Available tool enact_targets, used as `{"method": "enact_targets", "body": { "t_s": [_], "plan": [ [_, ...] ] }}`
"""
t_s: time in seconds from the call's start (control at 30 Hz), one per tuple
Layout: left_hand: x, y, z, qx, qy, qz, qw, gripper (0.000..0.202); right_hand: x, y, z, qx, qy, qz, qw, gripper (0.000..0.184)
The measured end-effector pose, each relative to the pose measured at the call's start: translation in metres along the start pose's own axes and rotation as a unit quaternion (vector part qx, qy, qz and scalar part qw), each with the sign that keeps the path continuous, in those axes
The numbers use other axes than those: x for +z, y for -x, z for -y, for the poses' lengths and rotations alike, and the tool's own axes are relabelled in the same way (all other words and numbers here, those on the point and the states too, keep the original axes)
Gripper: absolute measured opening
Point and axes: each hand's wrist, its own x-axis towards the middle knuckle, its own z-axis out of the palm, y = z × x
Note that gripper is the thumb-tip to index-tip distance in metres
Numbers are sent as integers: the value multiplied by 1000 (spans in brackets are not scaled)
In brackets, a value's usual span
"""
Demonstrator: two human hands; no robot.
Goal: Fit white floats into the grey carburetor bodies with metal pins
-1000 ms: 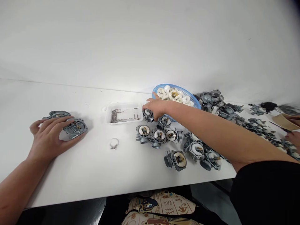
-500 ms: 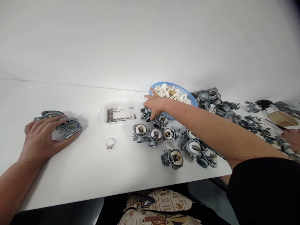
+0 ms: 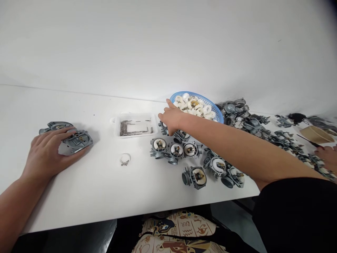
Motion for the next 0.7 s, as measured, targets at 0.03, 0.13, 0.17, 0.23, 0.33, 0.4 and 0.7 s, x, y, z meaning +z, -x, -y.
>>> {"method": "enact_targets", "body": {
  "t_s": [0.03,0.13,0.17,0.23,0.33,0.4,0.7],
  "plan": [
    [0,0,0,-2,1,2,1000,62,0,1,1,-2,-1,3,1000,77],
    [0,-1,1,-5,4,8,1000,64,0,5,2,-3,-12,13,1000,68],
    [-1,-1,0,-5,5,10,1000,64,-1,6,2,-1,-14,16,1000,66],
    [-2,-1,-1,-8,6,13,1000,65,-3,10,1,7,-19,23,1000,61],
    [-3,-1,-2,-7,9,10,1000,66,-4,14,0,16,-29,21,999,67],
    [-4,-1,-3,-5,9,7,1000,66,-4,15,-1,16,-27,19,999,76],
    [-5,0,-3,-14,15,17,1000,67,6,17,-12,-24,-38,-33,998,72]
  ]
}}
